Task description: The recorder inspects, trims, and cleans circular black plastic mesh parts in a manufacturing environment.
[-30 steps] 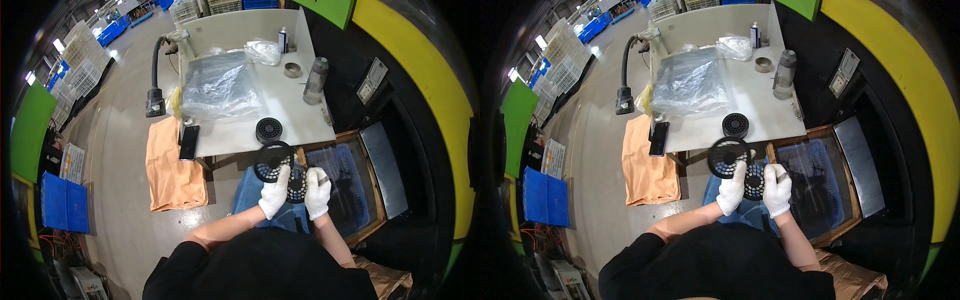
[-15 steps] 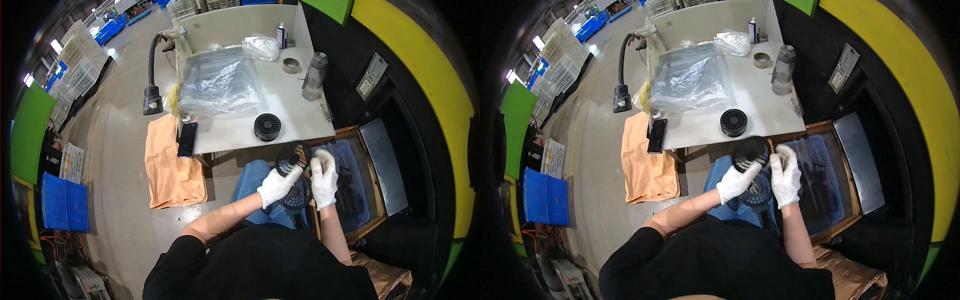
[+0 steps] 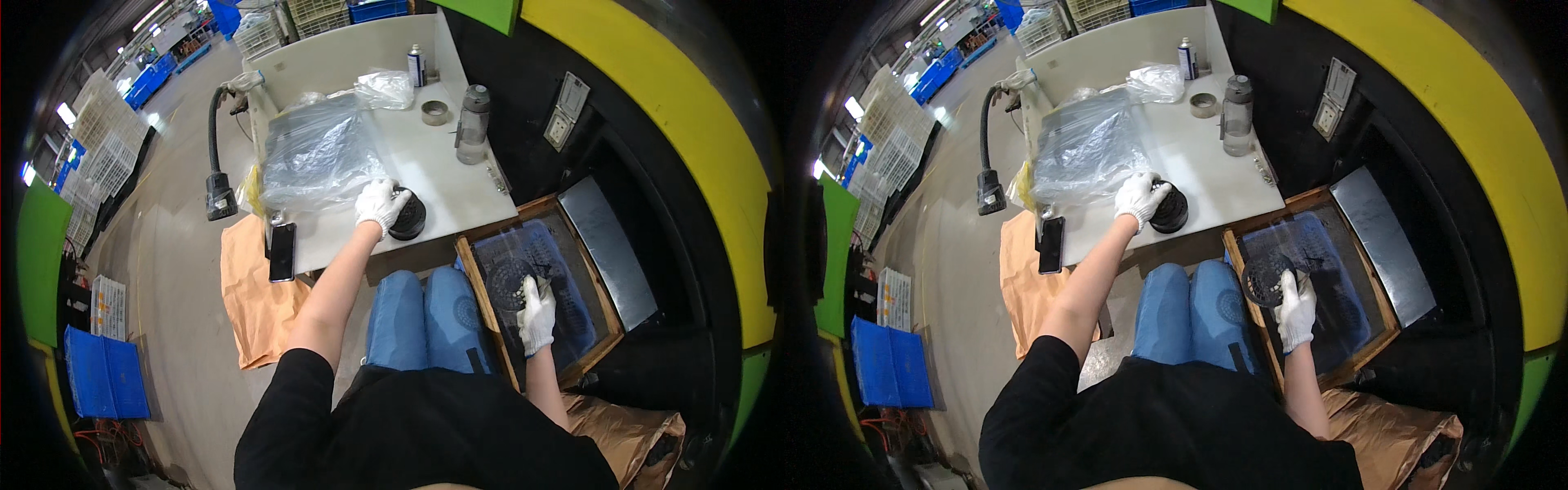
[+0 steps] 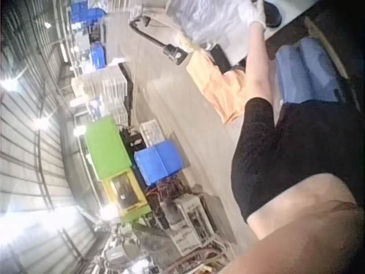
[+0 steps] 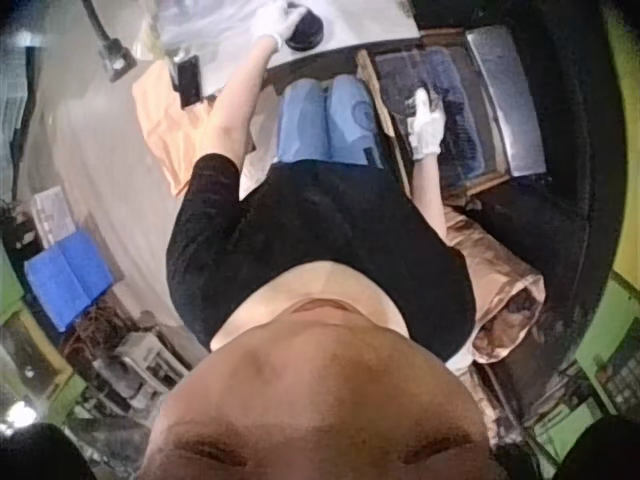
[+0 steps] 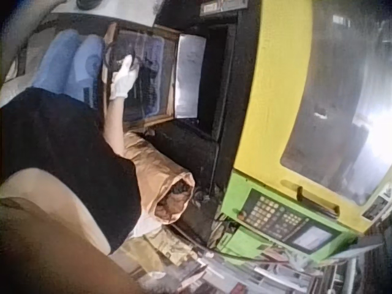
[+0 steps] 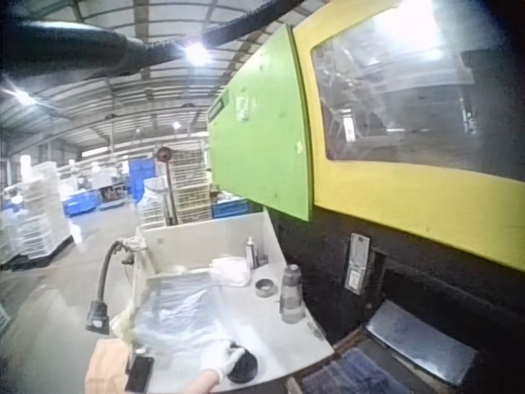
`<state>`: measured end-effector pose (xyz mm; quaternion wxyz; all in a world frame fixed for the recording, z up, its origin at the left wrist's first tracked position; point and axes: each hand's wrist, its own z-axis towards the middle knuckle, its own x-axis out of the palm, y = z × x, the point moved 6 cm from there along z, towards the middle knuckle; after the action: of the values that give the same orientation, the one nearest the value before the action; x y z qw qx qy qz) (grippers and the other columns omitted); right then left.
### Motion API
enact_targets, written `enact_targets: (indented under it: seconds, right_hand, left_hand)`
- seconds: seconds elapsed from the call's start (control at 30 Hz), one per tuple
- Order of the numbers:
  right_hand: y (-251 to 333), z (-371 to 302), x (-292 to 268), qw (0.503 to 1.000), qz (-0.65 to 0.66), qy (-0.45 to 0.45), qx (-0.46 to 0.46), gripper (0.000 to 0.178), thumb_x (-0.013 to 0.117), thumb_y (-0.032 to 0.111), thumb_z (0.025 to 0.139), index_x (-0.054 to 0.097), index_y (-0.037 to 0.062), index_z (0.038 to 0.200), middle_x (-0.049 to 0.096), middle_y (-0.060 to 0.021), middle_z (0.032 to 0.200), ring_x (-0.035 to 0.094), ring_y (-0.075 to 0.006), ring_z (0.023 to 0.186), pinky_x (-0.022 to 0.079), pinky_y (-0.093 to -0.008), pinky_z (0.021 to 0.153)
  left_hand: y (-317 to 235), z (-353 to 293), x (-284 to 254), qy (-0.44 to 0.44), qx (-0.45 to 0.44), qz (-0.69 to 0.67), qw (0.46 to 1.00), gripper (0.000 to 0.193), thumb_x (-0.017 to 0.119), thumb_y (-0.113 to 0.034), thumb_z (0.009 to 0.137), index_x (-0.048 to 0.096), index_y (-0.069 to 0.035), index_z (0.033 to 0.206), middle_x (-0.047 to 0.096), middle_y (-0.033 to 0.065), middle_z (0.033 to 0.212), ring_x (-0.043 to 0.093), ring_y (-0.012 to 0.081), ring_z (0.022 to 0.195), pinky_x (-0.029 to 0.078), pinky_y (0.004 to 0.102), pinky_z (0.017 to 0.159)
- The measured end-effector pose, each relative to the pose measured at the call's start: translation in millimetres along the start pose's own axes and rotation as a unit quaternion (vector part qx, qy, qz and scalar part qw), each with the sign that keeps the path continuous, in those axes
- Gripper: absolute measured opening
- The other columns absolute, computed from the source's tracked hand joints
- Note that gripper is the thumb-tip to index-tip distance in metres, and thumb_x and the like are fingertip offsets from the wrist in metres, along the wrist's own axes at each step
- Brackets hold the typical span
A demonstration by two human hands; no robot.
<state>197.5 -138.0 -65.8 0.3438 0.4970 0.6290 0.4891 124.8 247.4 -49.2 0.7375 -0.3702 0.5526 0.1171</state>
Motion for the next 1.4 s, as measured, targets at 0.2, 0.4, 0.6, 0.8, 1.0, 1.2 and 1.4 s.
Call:
enact_targets:
  seconds: [0.2, 0.4, 0.6, 0.8, 1.0, 1.2, 1.4]
  right_hand:
    - [-22, 3, -17, 0.999, -0.006, -0.032, 0.017, 0.022, 0.061, 0.025, 0.094, 0.059, 0.0054, 0.104, 0.059, -0.0001, 0.075, 0.043, -0.0056, 0.041, 0.029, -0.0224, 0.033]
    - [-26, 8, -4, 0.999, -0.048, -0.011, -0.008, 0.024, 0.056, 0.027, 0.097, 0.062, 0.004, 0.101, 0.062, 0.0007, 0.074, 0.046, -0.005, 0.045, 0.034, -0.0224, 0.038]
    - [0, -2, 2, 0.999, 0.028, 0.023, -0.023, 0.026, 0.054, 0.026, 0.098, 0.064, 0.0015, 0.1, 0.063, -0.0004, 0.077, 0.052, -0.0062, 0.055, 0.04, -0.0226, 0.046]
    - [42, -34, 30, 0.975, -0.131, -0.012, -0.176, 0.029, 0.054, 0.023, 0.098, 0.062, -0.0028, 0.109, 0.068, -0.0096, 0.094, 0.063, -0.0135, 0.083, 0.052, -0.0297, 0.076]
    - [39, -49, 77, 0.862, -0.424, 0.203, -0.187, 0.037, 0.058, 0.037, 0.094, 0.066, 0.0003, 0.097, 0.069, -0.0182, 0.087, 0.068, -0.0234, 0.081, 0.052, -0.0349, 0.072]
    - [38, -81, 113, 0.888, 0.304, 0.33, 0.099, 0.02, 0.052, 0.024, 0.1, 0.062, 0.0086, 0.092, 0.059, 0.005, 0.08, 0.055, -0.0024, 0.075, 0.047, -0.0219, 0.066]
    - [66, -66, 108, 0.898, -0.202, 0.266, -0.285, 0.029, 0.05, 0.025, 0.098, 0.06, -0.0018, 0.092, 0.063, -0.0243, 0.083, 0.063, -0.0394, 0.079, 0.049, -0.0394, 0.066]
  left_hand:
    - [-34, -7, 32, 0.213, 0.12, 0.177, 0.954, 0.09, 0.075, -0.05, 0.065, 0.04, -0.022, 0.143, 0.038, 0.0258, 0.142, 0.043, 0.0441, 0.127, 0.041, 0.0475, 0.105]
    - [-37, -1, 38, 0.288, 0.066, 0.151, 0.943, 0.09, 0.076, -0.044, 0.062, 0.04, -0.025, 0.143, 0.039, 0.0193, 0.143, 0.042, 0.043, 0.128, 0.042, 0.0464, 0.104]
    - [-79, -39, 1, 0.09, 0.206, 0.14, 0.964, 0.081, 0.07, -0.05, 0.077, 0.038, -0.017, 0.144, 0.036, 0.0216, 0.146, 0.037, 0.0424, 0.133, 0.039, 0.0446, 0.106]
    - [-137, -133, -7, 0.179, 0.199, -0.407, 0.873, 0.039, 0.048, -0.018, 0.098, 0.05, 0.0, 0.132, 0.06, 0.016, 0.12, 0.057, 0.0222, 0.113, 0.042, 0.0314, 0.099]
    - [-142, -171, 6, 0.264, 0.059, -0.533, 0.802, 0.026, 0.051, -0.008, 0.096, 0.062, 0.004, 0.117, 0.065, 0.0088, 0.108, 0.06, 0.0149, 0.102, 0.046, 0.0288, 0.092]
    - [-125, -183, -17, 0.098, -0.017, -0.689, 0.718, 0.032, 0.053, -0.018, 0.099, 0.059, 0.004, 0.122, 0.067, 0.0068, 0.105, 0.062, 0.0115, 0.091, 0.048, 0.025, 0.086]
    - [-103, -179, 0, 0.073, -0.108, -0.59, 0.797, 0.035, 0.044, -0.021, 0.103, 0.059, 0.005, 0.122, 0.064, 0.0121, 0.12, 0.058, 0.0159, 0.107, 0.044, 0.0286, 0.095]
